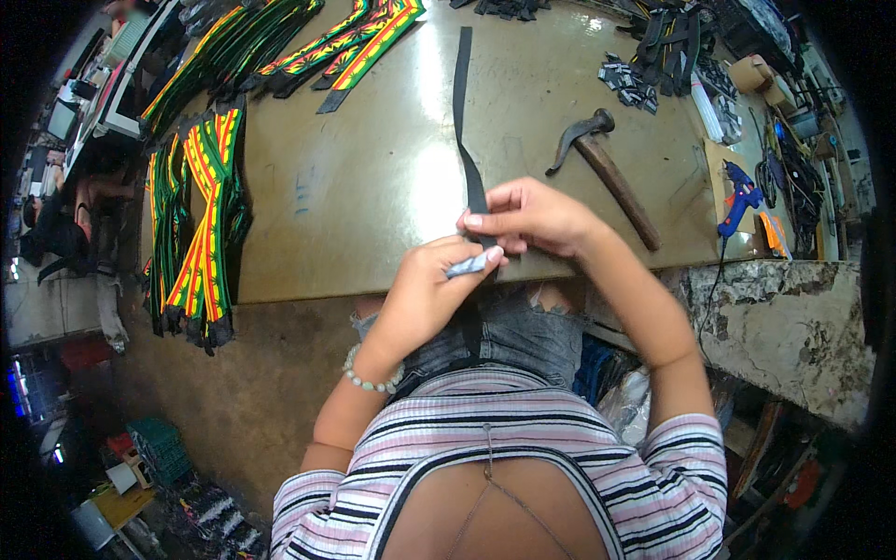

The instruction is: The person assembles straps by applying hot glue to black webbing, attaching colorful patterned fabric, and securing small white rectangular pieces. The person repeatedly folds and presses the components together on a workbench.

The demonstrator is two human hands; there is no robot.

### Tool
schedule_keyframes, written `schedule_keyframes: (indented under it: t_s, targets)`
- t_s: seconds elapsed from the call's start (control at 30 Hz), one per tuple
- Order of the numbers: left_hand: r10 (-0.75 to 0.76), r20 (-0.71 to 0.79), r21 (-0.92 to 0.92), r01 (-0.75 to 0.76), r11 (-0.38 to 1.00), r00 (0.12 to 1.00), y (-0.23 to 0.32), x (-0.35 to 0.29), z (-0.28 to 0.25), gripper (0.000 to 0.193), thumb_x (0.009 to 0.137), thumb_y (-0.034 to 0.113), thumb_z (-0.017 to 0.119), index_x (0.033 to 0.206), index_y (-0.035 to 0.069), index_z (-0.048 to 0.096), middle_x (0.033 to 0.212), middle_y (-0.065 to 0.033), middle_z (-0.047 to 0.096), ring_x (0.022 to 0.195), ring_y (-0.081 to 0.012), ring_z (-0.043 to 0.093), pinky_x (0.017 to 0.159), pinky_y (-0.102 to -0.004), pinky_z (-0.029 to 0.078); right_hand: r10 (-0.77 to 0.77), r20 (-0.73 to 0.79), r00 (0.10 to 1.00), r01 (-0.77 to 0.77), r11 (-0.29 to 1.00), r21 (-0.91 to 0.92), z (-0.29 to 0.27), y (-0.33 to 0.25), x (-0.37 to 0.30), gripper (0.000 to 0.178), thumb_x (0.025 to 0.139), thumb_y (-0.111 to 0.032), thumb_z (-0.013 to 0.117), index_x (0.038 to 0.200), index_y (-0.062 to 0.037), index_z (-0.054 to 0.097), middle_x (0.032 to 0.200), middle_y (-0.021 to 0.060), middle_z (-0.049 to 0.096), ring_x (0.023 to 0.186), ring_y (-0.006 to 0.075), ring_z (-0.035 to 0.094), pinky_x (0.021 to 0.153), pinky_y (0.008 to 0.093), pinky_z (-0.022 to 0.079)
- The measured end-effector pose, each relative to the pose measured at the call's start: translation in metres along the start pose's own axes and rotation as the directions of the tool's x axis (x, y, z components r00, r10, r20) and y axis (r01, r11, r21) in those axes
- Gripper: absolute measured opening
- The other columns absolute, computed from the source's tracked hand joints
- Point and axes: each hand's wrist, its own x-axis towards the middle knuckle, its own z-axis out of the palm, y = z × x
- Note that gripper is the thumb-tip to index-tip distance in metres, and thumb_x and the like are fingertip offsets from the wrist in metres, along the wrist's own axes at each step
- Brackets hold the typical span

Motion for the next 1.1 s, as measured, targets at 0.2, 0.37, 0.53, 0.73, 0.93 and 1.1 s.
schedule_keyframes:
  t_s: [0.2,0.37,0.53,0.73,0.93,1.1]
  targets:
    - [0.109,-0.100,0.520,-0.041,0.853,0.989,-0.002,-0.008,0.015,0.024,0.083,0.027,0.076,0.093,0.006,0.072,0.073,-0.0115,0.054,0.065,-0.0286,0.060,0.059,-0.0409,0.048,-0.181,-0.254,0.950,0.100,0.949,-0.300,-0.077,-0.080,0.046,0.022,0.090,-0.023,0.075,0.096,-0.0026,0.069,0.074,0.0006,0.066,0.063,0.0022,0.058,0.054,0.0170,0.048]
    - [0.202,-0.241,0.557,-0.035,0.830,0.949,-0.003,-0.006,0.021,0.023,0.080,0.032,0.079,0.090,0.012,0.072,0.074,-0.0061,0.052,0.064,-0.0265,0.059,0.056,-0.0388,0.047,-0.431,-0.233,0.872,0.108,0.634,-0.766,-0.124,-0.110,0.113,0.024,0.090,-0.026,0.073,0.094,-0.0025,0.069,0.078,-0.0012,0.061,0.079,0.0100,0.059,0.072,0.0243,0.049]
    - [0.285,-0.147,0.589,-0.148,0.795,0.947,-0.015,-0.005,0.014,0.026,0.078,0.032,0.080,0.095,0.013,0.073,0.073,-0.0056,0.052,0.063,-0.0237,0.059,0.055,-0.0369,0.047,-0.522,-0.412,0.747,-0.098,0.526,-0.845,-0.144,-0.097,0.166,0.038,0.087,-0.037,0.075,0.106,-0.0039,0.071,0.095,0.0041,0.070,0.085,0.0125,0.062,0.072,0.0273,0.050]
    - [0.317,-0.154,0.580,-0.174,0.796,0.936,-0.022,-0.009,0.012,0.025,0.080,0.030,0.077,0.098,0.014,0.073,0.074,-0.0043,0.049,0.063,-0.0211,0.057,0.055,-0.0350,0.046,-0.527,-0.475,0.705,0.309,0.830,-0.464,-0.124,-0.096,0.126,0.036,0.083,-0.025,0.080,0.100,0.0017,0.063,0.075,0.0093,0.068,0.059,0.0148,0.063,0.050,0.0338,0.050]
    - [0.453,-0.050,0.496,-0.372,0.784,0.890,-0.032,-0.015,0.000,0.025,0.075,0.021,0.082,0.098,0.014,0.077,0.069,-0.0037,0.048,0.058,-0.0192,0.051,0.053,-0.0329,0.043,-0.713,-0.701,0.002,-0.112,0.696,-0.709,-0.102,-0.002,-0.132,0.037,0.090,-0.036,0.074,0.081,-0.0017,0.065,0.074,-0.0058,0.053,0.068,0.0065,0.043,0.063,0.0223,0.037]
    - [0.487,-0.044,0.484,-0.408,0.774,0.872,-0.039,-0.015,0.002,0.019,0.073,0.018,0.084,0.090,0.013,0.077,0.067,-0.0028,0.048,0.058,-0.0184,0.051,0.052,-0.0319,0.042,-0.603,-0.646,-0.468,-0.315,0.797,-0.516,-0.198,0.109,-0.235,0.054,0.077,-0.044,0.085,0.096,0.0017,0.063,0.090,0.0100,0.060,0.083,0.0163,0.056,0.078,0.0307,0.047]
